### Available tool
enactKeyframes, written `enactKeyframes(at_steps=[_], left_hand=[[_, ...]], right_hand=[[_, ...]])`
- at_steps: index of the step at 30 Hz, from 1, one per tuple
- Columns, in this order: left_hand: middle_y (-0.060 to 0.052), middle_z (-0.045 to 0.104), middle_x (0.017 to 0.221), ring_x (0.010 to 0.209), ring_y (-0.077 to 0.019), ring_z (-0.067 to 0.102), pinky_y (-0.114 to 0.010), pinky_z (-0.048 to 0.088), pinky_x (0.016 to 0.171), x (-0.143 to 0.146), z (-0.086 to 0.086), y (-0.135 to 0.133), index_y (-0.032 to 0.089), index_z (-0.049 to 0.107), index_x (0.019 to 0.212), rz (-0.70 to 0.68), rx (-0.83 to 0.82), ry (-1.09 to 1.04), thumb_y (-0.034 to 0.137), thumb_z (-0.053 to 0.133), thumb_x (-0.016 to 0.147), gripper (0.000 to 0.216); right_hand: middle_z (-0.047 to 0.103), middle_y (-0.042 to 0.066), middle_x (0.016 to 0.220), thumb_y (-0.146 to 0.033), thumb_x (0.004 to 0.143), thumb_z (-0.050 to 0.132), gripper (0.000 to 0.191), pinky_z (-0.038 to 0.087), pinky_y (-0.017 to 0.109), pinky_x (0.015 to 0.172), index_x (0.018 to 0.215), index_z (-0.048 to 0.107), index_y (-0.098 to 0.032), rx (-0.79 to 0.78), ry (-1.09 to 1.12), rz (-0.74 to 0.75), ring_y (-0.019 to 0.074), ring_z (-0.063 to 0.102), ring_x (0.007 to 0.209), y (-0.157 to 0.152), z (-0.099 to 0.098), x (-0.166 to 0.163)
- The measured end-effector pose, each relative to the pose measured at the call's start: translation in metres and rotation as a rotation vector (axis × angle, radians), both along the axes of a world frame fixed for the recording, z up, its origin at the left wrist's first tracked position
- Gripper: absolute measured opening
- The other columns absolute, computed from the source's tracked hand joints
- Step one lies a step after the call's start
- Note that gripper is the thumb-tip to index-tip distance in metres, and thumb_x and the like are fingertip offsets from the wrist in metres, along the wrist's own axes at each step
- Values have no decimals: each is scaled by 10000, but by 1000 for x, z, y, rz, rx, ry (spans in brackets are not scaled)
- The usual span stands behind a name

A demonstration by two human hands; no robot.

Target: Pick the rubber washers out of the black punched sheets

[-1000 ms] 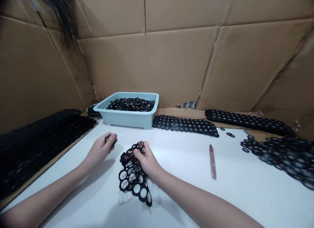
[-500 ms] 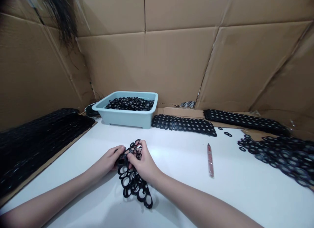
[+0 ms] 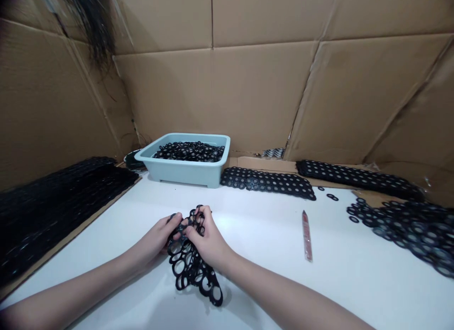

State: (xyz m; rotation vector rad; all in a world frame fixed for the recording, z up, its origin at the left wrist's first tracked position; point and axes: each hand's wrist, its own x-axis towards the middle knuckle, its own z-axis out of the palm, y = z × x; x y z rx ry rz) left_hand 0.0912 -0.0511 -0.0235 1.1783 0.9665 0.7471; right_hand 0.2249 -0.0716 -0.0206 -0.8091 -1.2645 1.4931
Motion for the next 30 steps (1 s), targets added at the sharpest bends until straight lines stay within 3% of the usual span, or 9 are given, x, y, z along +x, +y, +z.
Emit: enactKeyframes(at_steps=[3,6,8,10,13,15,19,24,30], left_hand=[[78,316,481,366,-27,182,-168,88,355,-7,1,12,165,406,691,53,-72,-9,555,402,745,394],[119,176,421,327,-25,114,-161,67,339,-27,9,37,178,389,685,247,-83,9,567,407,728,392],[120,180,423,324,-23,113,-156,68,337,-42,15,52,176,386,675,387,5,36,557,405,728,385],[112,202,425,332,-27,139,-154,99,343,-50,20,60,174,389,672,424,138,62,546,398,736,378],[92,269,421,355,-45,211,-162,145,360,-46,26,57,168,419,693,351,316,187,529,384,751,368],[75,325,430,383,-60,268,-172,191,377,-35,34,53,166,437,693,215,405,315,508,401,751,349],[50,407,487,452,-82,352,-191,274,433,-7,72,68,168,459,673,-50,608,500,463,433,749,306],[22,487,550,484,-99,435,-201,326,453,41,121,144,149,527,794,-13,765,619,494,466,712,360],[-68,604,855,663,-143,559,-239,422,575,93,124,241,114,487,1039,96,744,783,330,592,680,432]], right_hand=[[532,-19,815,-309,749,509,244,408,315,776,818,290,-226,-19,-16,2,133,570,769,0,1,-1],[517,-29,744,-276,741,488,216,416,306,725,787,284,-221,-69,-13,14,129,563,698,2,-4,-2],[501,-34,746,-233,715,492,213,419,296,698,771,287,-219,-93,5,7,120,551,663,4,-8,-2],[502,-28,786,-204,691,507,225,421,289,688,773,298,-219,-110,18,17,117,539,680,7,-12,-2],[517,-18,795,-209,704,507,211,424,283,683,808,324,-216,-112,15,74,124,522,723,9,-13,0],[519,-20,780,-216,727,487,180,419,281,688,840,347,-213,-82,0,102,124,519,724,11,-12,1],[509,-24,746,-208,731,476,143,409,269,685,848,393,-203,-22,-72,107,123,511,705,12,-15,2],[503,-24,721,-190,729,463,104,398,255,662,816,405,-190,5,-115,92,116,501,681,16,-24,3],[503,-27,724,-168,686,496,154,393,236,657,814,411,-181,23,-147,98,106,493,683,22,-24,4]])
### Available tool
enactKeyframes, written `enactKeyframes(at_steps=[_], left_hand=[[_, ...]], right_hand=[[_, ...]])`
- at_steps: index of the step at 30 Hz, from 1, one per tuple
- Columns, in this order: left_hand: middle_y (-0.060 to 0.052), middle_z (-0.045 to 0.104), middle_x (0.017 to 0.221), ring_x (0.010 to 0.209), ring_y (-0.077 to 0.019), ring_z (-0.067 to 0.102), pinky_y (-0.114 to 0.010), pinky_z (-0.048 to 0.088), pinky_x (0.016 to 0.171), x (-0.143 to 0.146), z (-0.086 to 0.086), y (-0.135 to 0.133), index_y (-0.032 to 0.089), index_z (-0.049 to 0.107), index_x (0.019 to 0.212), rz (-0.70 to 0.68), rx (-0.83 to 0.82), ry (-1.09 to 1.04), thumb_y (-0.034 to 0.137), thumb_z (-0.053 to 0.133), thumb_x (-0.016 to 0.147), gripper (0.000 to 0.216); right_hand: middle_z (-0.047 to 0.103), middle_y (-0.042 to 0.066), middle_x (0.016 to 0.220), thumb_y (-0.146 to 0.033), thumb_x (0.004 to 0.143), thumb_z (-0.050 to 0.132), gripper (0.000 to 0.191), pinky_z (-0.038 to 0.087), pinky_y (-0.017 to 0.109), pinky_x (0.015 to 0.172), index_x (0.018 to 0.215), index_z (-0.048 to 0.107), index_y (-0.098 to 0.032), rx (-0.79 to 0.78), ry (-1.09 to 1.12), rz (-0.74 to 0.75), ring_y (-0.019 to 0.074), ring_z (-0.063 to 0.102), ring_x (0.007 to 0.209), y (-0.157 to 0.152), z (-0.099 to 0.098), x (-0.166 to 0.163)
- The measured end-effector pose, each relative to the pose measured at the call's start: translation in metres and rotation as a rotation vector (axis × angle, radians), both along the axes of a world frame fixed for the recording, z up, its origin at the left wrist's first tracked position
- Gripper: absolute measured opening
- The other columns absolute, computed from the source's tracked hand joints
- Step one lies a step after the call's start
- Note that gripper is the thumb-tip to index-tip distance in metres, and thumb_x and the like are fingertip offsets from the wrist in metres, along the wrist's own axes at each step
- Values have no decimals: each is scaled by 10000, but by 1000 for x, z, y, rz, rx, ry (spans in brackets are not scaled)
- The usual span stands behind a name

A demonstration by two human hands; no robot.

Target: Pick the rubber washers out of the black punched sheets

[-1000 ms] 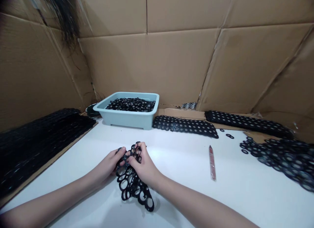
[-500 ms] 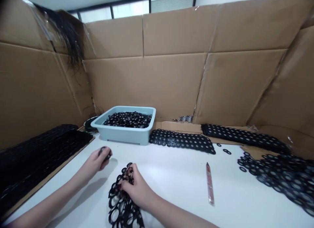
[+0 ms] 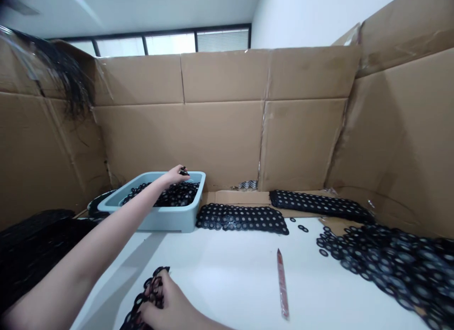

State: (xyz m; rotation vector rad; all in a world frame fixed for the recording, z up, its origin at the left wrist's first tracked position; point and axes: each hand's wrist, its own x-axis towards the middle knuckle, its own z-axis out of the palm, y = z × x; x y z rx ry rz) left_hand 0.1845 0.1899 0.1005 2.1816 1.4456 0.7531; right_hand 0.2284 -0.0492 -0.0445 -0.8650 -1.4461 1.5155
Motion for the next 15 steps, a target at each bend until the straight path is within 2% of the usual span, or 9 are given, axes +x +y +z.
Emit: enactKeyframes(at_steps=[2,4,8,12,15], left_hand=[[-87,598,908,734,-165,572,-299,447,645,5,-5,17,100,483,1058,42,-5,47,320,591,700,434],[-85,575,990,853,-175,559,-362,439,749,3,-10,27,114,504,1036,59,24,85,335,523,767,349],[-90,563,1058,987,-195,518,-417,376,868,-12,-13,22,118,545,986,41,115,135,347,426,826,303],[-145,543,1135,1101,-239,451,-352,305,939,-34,-4,-17,101,554,1020,5,258,123,319,338,845,353],[-76,555,1135,1080,-190,466,-290,316,928,-57,-5,-72,157,539,1044,-44,357,83,355,293,850,370]], right_hand=[[520,-19,760,-178,681,508,173,396,242,680,827,417,-182,0,-11,0,110,498,709,2,0,0],[532,-11,786,-189,678,519,181,399,251,694,833,425,-183,-7,-25,-2,115,504,723,3,-1,1],[543,-10,768,-200,679,527,176,406,256,684,829,438,-181,-29,5,16,116,510,708,3,0,2],[553,-5,742,-184,669,534,167,415,257,656,795,425,-170,-90,107,23,108,513,671,2,6,0],[558,-2,761,-185,667,552,193,421,247,626,785,400,-173,-127,198,10,101,526,654,2,10,-2]])
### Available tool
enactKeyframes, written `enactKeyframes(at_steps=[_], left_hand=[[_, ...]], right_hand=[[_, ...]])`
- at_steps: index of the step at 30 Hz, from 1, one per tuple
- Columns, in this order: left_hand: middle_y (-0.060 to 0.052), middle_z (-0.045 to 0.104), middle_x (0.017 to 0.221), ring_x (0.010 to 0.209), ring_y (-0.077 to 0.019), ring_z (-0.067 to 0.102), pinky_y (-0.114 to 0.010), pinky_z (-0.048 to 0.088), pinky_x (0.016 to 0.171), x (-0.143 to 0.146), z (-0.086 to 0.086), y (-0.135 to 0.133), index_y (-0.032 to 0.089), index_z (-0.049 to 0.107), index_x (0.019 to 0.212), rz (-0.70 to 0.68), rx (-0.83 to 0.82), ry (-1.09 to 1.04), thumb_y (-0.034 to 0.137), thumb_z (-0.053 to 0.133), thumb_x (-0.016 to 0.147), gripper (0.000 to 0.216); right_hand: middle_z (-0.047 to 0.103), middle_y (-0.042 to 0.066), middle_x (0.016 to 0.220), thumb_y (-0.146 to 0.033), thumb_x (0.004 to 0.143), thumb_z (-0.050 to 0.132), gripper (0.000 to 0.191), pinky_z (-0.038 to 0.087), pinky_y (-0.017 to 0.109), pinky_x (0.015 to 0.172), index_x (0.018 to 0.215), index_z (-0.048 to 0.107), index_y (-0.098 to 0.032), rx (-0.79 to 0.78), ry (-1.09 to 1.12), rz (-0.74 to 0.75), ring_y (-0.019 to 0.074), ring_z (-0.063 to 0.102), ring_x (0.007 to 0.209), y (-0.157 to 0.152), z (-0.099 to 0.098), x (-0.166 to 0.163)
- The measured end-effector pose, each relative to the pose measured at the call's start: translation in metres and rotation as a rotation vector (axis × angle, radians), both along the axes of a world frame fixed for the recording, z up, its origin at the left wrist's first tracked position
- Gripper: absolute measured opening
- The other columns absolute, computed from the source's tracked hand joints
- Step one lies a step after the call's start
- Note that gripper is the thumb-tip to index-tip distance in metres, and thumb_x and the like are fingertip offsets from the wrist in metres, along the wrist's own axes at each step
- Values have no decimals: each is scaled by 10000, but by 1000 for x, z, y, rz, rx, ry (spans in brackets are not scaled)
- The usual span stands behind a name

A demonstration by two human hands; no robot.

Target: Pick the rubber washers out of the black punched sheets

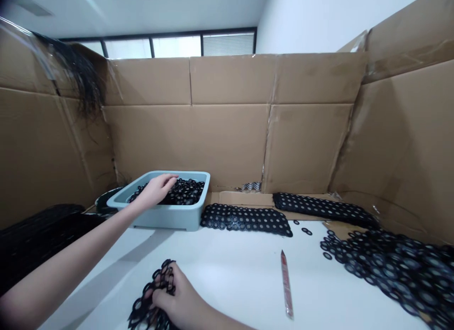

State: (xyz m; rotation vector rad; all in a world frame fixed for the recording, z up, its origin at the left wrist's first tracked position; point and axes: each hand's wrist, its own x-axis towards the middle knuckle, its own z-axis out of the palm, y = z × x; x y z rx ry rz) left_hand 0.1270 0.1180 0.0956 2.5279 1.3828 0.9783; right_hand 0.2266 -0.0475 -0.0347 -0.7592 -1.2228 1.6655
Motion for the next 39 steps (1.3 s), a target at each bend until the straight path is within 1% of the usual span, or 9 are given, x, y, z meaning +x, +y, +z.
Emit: enactKeyframes(at_steps=[3,6,9,11,16,20,26,31,39], left_hand=[[-42,622,960,915,-183,550,-283,401,799,-28,-18,-61,192,569,903,-88,5,-24,399,270,849,367],[-56,614,947,834,-198,573,-305,435,714,-52,-49,-109,200,515,987,-63,-205,7,440,307,828,356],[-88,585,1028,856,-206,574,-321,449,717,-63,-79,-137,196,419,1122,-108,-468,-5,465,372,796,425],[-82,578,1043,890,-203,563,-322,446,748,-63,-92,-147,203,403,1122,-170,-536,-65,437,418,784,412],[-76,541,1068,974,-204,510,-350,409,825,-58,-106,-160,209,416,1091,-141,-362,-149,315,441,790,320],[-78,523,1063,973,-212,500,-372,411,820,-59,-109,-165,216,409,1098,-139,-310,-113,328,452,786,334],[-89,459,1097,991,-225,466,-382,409,809,-62,-112,-166,222,348,1157,-59,-141,-86,399,522,737,488],[-74,482,997,913,-212,473,-373,411,769,-62,-112,-167,214,387,1083,-95,-70,-11,360,513,754,382],[-50,512,849,788,-202,496,-344,417,669,-62,-116,-168,199,396,1045,-64,22,80,378,513,749,365]], right_hand=[[556,15,852,-245,697,562,229,428,243,565,837,391,-184,-14,44,-34,121,559,672,-1,0,1],[555,29,920,-280,729,552,277,445,275,600,939,394,-194,-10,54,-64,142,586,704,-2,-2,4],[569,43,934,-267,742,545,278,441,311,714,980,431,-179,27,27,-77,164,581,807,-4,-1,6],[573,42,928,-240,737,552,257,410,314,801,967,466,-167,76,-2,-90,164,556,880,-6,1,6],[564,7,775,-258,727,561,186,425,286,699,874,496,-165,85,-79,-91,133,547,721,-9,2,7],[528,-17,609,-352,744,536,207,397,256,638,744,512,-146,136,-170,-101,110,510,602,-10,1,6],[559,-4,640,-387,733,536,245,407,265,612,716,485,-147,99,-158,-155,100,500,543,-9,-1,3],[561,0,696,-390,726,543,241,429,286,642,774,486,-161,41,-97,-126,117,522,602,-9,-2,2],[571,19,796,-333,770,499,196,400,323,788,872,524,-167,93,-138,-95,161,535,798,-10,-2,4]])
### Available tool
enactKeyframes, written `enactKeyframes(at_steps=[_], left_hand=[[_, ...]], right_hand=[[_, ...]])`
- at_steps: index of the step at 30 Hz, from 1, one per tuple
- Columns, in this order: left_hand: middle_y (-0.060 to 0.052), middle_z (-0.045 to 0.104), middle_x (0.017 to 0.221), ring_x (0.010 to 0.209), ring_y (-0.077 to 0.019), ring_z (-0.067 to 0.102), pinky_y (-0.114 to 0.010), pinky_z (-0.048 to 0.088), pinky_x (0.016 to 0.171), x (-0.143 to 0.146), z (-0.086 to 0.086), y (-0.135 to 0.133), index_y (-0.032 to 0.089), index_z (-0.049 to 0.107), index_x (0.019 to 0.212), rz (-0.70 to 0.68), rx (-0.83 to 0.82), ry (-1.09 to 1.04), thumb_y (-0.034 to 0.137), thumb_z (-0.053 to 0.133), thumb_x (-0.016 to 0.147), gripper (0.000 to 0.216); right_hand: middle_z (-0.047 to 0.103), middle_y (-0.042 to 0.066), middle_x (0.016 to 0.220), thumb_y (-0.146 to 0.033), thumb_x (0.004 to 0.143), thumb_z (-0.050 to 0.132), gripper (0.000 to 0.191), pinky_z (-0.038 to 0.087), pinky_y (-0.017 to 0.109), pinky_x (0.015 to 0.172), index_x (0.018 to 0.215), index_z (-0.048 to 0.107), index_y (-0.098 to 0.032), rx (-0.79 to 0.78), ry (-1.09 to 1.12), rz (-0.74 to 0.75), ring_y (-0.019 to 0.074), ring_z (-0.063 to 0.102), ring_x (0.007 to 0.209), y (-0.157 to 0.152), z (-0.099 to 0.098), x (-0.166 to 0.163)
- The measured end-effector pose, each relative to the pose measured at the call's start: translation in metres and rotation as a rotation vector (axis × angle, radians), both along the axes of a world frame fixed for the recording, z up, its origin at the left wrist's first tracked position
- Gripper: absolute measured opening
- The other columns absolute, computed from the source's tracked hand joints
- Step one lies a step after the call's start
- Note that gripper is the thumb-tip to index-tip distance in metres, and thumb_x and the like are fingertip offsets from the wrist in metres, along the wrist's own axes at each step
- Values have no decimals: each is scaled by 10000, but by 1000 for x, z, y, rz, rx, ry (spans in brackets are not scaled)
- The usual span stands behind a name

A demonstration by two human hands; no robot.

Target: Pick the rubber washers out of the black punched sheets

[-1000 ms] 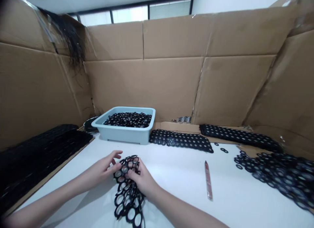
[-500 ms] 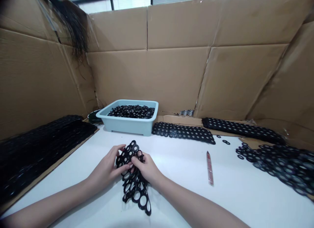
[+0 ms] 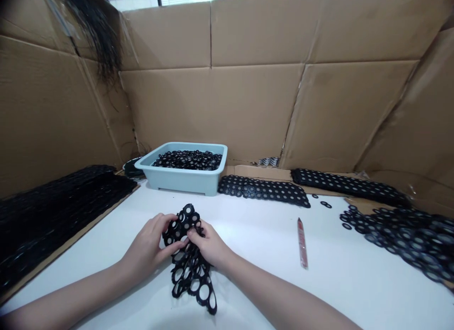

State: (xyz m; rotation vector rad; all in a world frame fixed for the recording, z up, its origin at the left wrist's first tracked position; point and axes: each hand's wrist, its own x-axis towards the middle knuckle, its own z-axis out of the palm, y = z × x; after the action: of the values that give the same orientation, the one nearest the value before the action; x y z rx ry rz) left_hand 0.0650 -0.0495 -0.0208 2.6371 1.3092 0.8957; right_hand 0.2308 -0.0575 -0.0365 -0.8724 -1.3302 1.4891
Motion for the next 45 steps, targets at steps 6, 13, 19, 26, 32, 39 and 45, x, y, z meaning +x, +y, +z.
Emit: enactKeyframes(at_steps=[6,13,19,26,32,39,45], left_hand=[[-40,536,783,721,-188,504,-312,403,614,-1,0,-3,182,389,1005,51,68,15,394,500,756,346],[-47,589,821,686,-166,513,-310,399,637,3,3,-6,185,427,987,-126,4,145,249,344,844,178],[-18,580,688,601,-142,523,-264,401,570,3,5,-4,191,453,863,-83,-150,85,212,241,860,213],[-6,566,663,592,-152,534,-241,381,534,-15,27,21,201,452,757,262,-140,-123,304,253,859,246],[-18,550,680,621,-136,518,-250,398,583,-10,20,9,183,498,766,43,56,62,252,300,850,226],[-67,572,768,680,-147,533,-282,437,605,-7,0,3,163,490,1084,-82,236,154,189,341,845,283],[-98,571,872,765,-169,526,-310,453,646,-6,-2,-1,164,429,1178,-123,295,143,181,384,836,346]], right_hand=[[576,30,891,-257,818,408,186,385,314,795,918,541,-174,238,-189,70,174,510,872,-9,8,-2],[557,20,799,-216,817,379,137,394,271,686,801,508,-174,395,-424,105,141,494,727,-12,5,-1],[535,14,783,-252,837,352,157,389,264,665,800,488,-183,361,-421,122,133,485,708,-10,5,-1],[548,9,770,-305,824,388,190,392,297,744,819,527,-175,180,-224,119,147,499,755,-13,12,-2],[530,-3,725,-336,782,469,169,411,294,714,796,497,-169,-6,-87,61,127,508,688,-9,6,-5],[530,-4,740,-356,766,500,189,410,299,723,812,508,-173,19,-55,47,127,503,704,-5,0,-4],[536,2,769,-343,769,499,186,408,303,742,839,518,-171,26,-38,37,129,508,733,-3,0,-4]])
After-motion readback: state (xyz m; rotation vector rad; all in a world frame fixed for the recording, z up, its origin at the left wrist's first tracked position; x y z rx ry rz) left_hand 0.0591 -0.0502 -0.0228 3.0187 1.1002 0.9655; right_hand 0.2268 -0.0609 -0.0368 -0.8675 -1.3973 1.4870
